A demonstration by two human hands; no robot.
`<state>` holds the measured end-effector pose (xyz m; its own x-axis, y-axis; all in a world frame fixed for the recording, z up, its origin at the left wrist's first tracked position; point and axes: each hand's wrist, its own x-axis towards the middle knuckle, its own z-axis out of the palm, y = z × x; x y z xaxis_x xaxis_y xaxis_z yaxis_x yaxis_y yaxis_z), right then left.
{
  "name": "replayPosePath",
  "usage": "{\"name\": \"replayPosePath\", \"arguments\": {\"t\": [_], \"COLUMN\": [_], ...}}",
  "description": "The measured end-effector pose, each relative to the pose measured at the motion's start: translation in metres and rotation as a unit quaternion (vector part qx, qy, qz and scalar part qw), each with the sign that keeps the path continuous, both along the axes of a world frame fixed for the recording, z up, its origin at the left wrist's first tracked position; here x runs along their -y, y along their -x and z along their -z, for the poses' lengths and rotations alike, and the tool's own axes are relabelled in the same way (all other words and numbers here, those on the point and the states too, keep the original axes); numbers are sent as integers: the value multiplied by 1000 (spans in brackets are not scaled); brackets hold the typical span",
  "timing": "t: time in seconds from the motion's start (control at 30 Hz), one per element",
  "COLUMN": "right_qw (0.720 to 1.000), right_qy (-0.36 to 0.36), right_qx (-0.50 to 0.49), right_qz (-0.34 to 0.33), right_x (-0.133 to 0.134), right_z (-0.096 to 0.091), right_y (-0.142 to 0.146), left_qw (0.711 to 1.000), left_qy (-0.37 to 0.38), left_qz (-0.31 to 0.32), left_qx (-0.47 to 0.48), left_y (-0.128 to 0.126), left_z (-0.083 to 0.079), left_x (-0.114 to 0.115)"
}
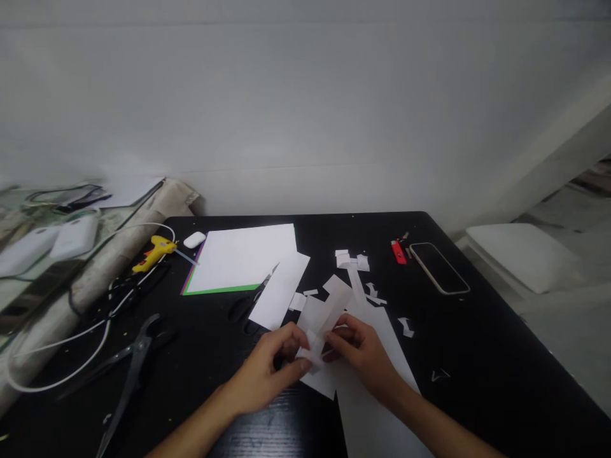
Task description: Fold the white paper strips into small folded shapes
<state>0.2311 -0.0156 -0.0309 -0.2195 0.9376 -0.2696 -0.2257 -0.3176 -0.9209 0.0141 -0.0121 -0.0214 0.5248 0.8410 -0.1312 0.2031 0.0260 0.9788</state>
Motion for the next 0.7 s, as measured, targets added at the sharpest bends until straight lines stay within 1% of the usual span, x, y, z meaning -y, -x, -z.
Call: {"name": "replayPosePath", "arguments": {"t": [0.1,0.2,0.3,0.37,0.5,0.57,0.63,0.7], "right_qw": [1000,999,999,1000,999,998,997,998], "right_qy": [-3,-10,-9,-3,0,-10,-17,-15], "right_qx": [-1,-6,-7,-3,26,42,47,43], "right_qz": [-22,-30,-31,-14,44,53,56,50], "right_x": [2,4,5,5,5,5,4,6], "right_z": [0,0,-1,-3,-8,-9,-9,-7], "right_y": [1,3,4,4,3,2,1,-1], "left_qw": [999,997,995,995,998,998,997,993], "left_qy": [12,13,27,31,18,12,11,26], "left_qz": [-37,-72,-77,-71,-53,-52,-64,-98], "left_qx": [3,24,55,62,38,32,41,63], "left_y": [-3,-5,-6,-5,-3,-3,-3,-4], "left_z": [6,10,13,13,12,11,10,10], "left_x": [0,0,0,0,1,0,-1,-3]}}
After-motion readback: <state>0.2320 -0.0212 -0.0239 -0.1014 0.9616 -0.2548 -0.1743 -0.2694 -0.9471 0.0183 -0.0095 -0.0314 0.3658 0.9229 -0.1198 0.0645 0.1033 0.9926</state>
